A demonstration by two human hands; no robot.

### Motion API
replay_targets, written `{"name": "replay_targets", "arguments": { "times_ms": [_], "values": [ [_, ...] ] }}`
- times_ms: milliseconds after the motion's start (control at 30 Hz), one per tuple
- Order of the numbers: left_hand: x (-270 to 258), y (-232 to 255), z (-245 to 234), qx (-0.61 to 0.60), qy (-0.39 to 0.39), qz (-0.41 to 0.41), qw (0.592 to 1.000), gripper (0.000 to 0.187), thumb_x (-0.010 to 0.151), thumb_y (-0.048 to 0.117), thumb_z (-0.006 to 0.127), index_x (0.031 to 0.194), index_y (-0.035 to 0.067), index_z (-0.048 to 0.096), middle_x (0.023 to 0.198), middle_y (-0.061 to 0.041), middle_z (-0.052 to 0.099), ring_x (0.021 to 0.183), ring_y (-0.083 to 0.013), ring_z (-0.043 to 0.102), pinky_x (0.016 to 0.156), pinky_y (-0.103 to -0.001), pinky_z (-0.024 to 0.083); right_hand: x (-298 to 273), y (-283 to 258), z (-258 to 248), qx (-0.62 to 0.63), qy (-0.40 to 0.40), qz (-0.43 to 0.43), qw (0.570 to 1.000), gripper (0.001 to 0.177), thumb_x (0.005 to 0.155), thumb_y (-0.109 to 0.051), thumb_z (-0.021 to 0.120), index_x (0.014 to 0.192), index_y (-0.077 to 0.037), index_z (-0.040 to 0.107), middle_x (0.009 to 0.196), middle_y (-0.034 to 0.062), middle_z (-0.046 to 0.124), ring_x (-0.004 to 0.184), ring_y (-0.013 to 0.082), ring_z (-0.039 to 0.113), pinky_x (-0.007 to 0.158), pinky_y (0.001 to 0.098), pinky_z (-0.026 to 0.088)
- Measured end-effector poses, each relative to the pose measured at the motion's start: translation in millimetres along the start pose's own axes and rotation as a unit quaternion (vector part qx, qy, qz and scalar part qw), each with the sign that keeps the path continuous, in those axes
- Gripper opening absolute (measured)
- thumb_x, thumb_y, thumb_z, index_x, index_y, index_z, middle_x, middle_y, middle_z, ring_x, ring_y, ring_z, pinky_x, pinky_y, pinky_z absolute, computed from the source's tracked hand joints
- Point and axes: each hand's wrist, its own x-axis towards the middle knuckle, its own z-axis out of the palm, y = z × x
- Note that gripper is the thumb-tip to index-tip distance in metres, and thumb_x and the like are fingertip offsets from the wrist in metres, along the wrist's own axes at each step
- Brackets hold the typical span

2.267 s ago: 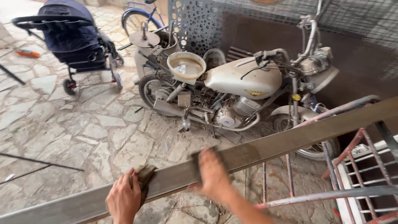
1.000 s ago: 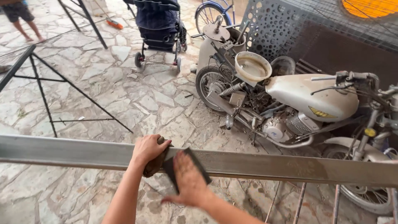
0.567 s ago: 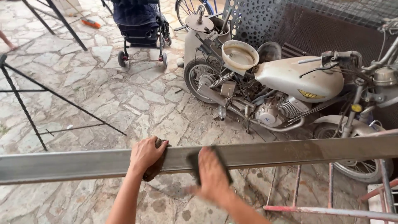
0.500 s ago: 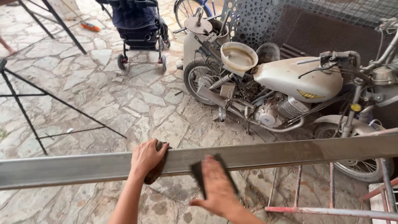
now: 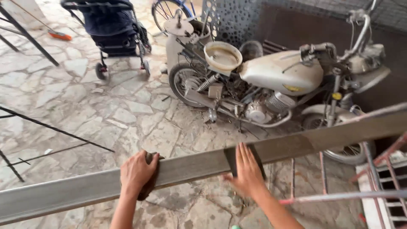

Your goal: Sanding a long metal beam manually with sandpaper and wiping it with a cloth to prepare the surface.

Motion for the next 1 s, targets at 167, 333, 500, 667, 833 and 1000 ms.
{"name": "replay_targets", "arguments": {
  "times_ms": [167, 333, 500, 667, 833, 1000],
  "values": [
    [1, -3, 0, -0.009, 0.018, 0.005, 1.0, 0.054, 0.098, 0.062, 0.045, 0.092, 0.012, 0.064, 0.094, -0.009, 0.074, 0.089, -0.0309, 0.072, 0.081, -0.044, 0.054, 0, -86, -35, 0.001, -0.144, -0.081, 0.986, 0.12, 0.078, -0.083, 0.051, 0.148, 0.007, 0.016, 0.156, 0.0265, 0.014, 0.144, 0.037, 0.013, 0.119, 0.0442, 0.007],
    [1, -2, 5, -0.022, 0.03, -0.002, 0.999, 0.053, 0.097, 0.062, 0.047, 0.09, 0.012, 0.064, 0.092, -0.007, 0.074, 0.086, -0.03, 0.071, 0.077, -0.043, 0.054, 2, -12, 2, -0.393, 0.113, -0.053, 0.911, 0.118, 0.082, -0.085, -0.008, 0.149, 0.012, -0.001, 0.16, 0.0288, -0.004, 0.149, 0.0323, -0.001, 0.123, 0.0382, 0.0],
    [3, -5, 9, -0.024, 0.035, 0.015, 0.999, 0.054, 0.098, 0.061, 0.047, 0.085, 0.011, 0.06, 0.083, -0.008, 0.072, 0.075, -0.0277, 0.07, 0.071, -0.041, 0.054, 58, -147, -94, -0.058, -0.327, 0.038, 0.943, 0.114, 0.092, -0.072, 0.048, 0.15, 0.005, -0.014, 0.16, 0.022, -0.021, 0.149, 0.0314, -0.014, 0.122, 0.0422, -0.007],
    [0, -4, 6, -0.031, 0.032, 0.013, 0.999, 0.053, 0.099, 0.061, 0.047, 0.089, 0.011, 0.061, 0.087, -0.008, 0.072, 0.077, -0.0276, 0.071, 0.074, -0.042, 0.055, 50, -125, -103, 0.045, -0.25, 0.122, 0.959, 0.07, 0.083, -0.037, 0.029, 0.14, -0.002, 0.009, 0.138, 0.0126, 0.013, 0.117, 0.0227, 0.019, 0.101, 0.0324, 0.023],
    [1, -3, 9, -0.029, 0.053, 0.018, 0.998, 0.056, 0.099, 0.061, 0.047, 0.087, 0.009, 0.063, 0.086, -0.01, 0.072, 0.077, -0.0292, 0.071, 0.071, -0.043, 0.054, 73, -88, -77, -0.09, -0.15, 0.16, 0.972, 0.11, 0.091, -0.069, 0.05, 0.147, 0.013, 0.004, 0.157, 0.0301, 0.007, 0.145, 0.0365, 0.015, 0.122, 0.0407, 0.012],
    [2, -6, 14, -0.029, 0.043, 0.017, 0.999, 0.056, 0.1, 0.063, 0.046, 0.087, 0.011, 0.061, 0.078, -0.005, 0.068, 0.066, -0.02, 0.066, 0.065, -0.036, 0.055, 18, -158, -77, 0.014, -0.332, 0.023, 0.943, 0.117, 0.069, -0.085, 0.009, 0.148, -0.003, -0.02, 0.16, 0.0124, -0.029, 0.149, 0.0253, -0.022, 0.12, 0.043, -0.016]
  ]
}}
